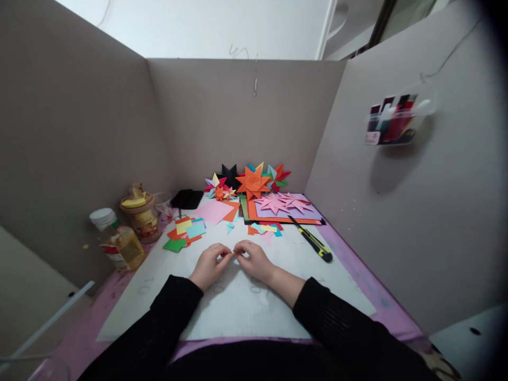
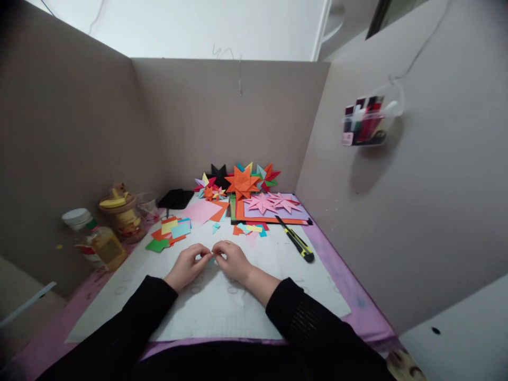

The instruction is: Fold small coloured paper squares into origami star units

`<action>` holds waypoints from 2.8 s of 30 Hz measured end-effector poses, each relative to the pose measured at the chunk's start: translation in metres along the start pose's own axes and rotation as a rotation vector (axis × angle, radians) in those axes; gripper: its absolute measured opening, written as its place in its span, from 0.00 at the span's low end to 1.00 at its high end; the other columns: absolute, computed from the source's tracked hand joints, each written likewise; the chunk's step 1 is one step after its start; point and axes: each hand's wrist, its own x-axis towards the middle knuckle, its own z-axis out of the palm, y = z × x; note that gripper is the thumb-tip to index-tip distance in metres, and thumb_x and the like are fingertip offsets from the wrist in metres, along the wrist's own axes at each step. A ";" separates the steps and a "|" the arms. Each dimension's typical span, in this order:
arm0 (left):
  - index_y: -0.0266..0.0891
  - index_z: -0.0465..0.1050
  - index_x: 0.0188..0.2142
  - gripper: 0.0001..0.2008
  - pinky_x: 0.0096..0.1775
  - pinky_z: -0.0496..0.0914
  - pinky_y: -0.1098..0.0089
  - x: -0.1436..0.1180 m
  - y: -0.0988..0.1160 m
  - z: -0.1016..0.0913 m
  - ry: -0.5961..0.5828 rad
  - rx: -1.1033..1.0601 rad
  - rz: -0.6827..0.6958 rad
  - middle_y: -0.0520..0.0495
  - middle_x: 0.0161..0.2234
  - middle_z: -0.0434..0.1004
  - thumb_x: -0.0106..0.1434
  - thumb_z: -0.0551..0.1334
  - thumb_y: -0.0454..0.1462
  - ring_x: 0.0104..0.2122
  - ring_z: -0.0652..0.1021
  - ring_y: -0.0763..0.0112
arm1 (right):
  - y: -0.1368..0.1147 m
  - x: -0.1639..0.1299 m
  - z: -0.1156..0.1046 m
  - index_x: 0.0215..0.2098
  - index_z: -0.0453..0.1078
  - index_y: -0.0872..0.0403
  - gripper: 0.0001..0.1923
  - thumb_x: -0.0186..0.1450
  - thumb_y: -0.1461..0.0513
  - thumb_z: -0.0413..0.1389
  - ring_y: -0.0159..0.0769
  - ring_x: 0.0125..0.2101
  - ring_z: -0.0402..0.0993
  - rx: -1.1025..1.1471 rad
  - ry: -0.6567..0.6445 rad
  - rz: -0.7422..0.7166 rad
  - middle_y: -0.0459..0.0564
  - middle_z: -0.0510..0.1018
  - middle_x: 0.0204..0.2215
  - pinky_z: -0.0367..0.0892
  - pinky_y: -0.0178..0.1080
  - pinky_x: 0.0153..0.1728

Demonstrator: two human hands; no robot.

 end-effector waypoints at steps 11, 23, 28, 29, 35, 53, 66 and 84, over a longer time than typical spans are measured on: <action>0.37 0.70 0.25 0.11 0.30 0.62 0.73 0.006 0.000 -0.005 0.100 -0.180 -0.134 0.50 0.25 0.70 0.57 0.57 0.43 0.27 0.68 0.71 | 0.013 0.011 -0.010 0.34 0.67 0.54 0.07 0.56 0.62 0.55 0.32 0.27 0.68 0.277 0.214 0.264 0.45 0.71 0.24 0.65 0.36 0.31; 0.36 0.71 0.26 0.10 0.28 0.62 0.74 0.003 0.004 -0.001 -0.005 -0.205 -0.151 0.50 0.24 0.72 0.57 0.58 0.40 0.25 0.69 0.73 | 0.001 0.008 -0.005 0.24 0.66 0.54 0.05 0.58 0.64 0.53 0.31 0.30 0.65 0.090 0.061 0.146 0.45 0.68 0.26 0.61 0.33 0.29; 0.36 0.71 0.25 0.10 0.28 0.62 0.74 0.001 0.004 -0.001 -0.070 -0.180 -0.119 0.50 0.24 0.71 0.57 0.58 0.40 0.24 0.68 0.74 | 0.001 0.007 -0.009 0.25 0.66 0.54 0.05 0.59 0.64 0.53 0.31 0.29 0.65 0.104 0.011 0.148 0.45 0.68 0.27 0.60 0.33 0.29; 0.36 0.71 0.25 0.10 0.28 0.62 0.74 0.001 0.004 -0.001 -0.058 -0.178 -0.113 0.50 0.24 0.71 0.57 0.57 0.40 0.24 0.68 0.74 | 0.001 0.007 -0.009 0.24 0.66 0.54 0.05 0.59 0.64 0.53 0.31 0.29 0.65 0.102 -0.001 0.145 0.45 0.67 0.26 0.60 0.33 0.29; 0.36 0.71 0.26 0.11 0.27 0.62 0.74 0.000 0.006 -0.002 -0.058 -0.162 -0.101 0.51 0.24 0.71 0.56 0.57 0.41 0.24 0.67 0.74 | -0.001 0.008 -0.007 0.21 0.62 0.55 0.08 0.58 0.67 0.52 0.29 0.27 0.63 0.052 -0.053 0.103 0.44 0.65 0.24 0.59 0.32 0.29; 0.35 0.70 0.25 0.11 0.30 0.62 0.74 0.003 -0.004 -0.004 0.268 -0.469 -0.240 0.53 0.23 0.69 0.54 0.63 0.42 0.25 0.68 0.75 | -0.011 0.007 -0.008 0.22 0.63 0.55 0.08 0.59 0.66 0.51 0.30 0.27 0.63 0.036 -0.031 0.059 0.45 0.65 0.24 0.59 0.33 0.29; 0.36 0.66 0.31 0.10 0.24 0.62 0.77 0.006 -0.002 -0.004 0.254 -0.609 -0.310 0.52 0.24 0.70 0.56 0.61 0.42 0.25 0.72 0.75 | 0.007 0.005 0.001 0.38 0.61 0.52 0.12 0.57 0.61 0.56 0.31 0.29 0.68 0.435 0.090 0.292 0.44 0.70 0.30 0.62 0.33 0.27; 0.38 0.76 0.34 0.09 0.35 0.70 0.70 0.002 -0.003 0.000 0.162 -0.310 -0.184 0.45 0.34 0.79 0.55 0.61 0.39 0.34 0.77 0.66 | 0.012 0.001 0.002 0.40 0.65 0.51 0.14 0.55 0.66 0.55 0.31 0.33 0.67 0.428 0.045 0.210 0.46 0.70 0.36 0.64 0.35 0.33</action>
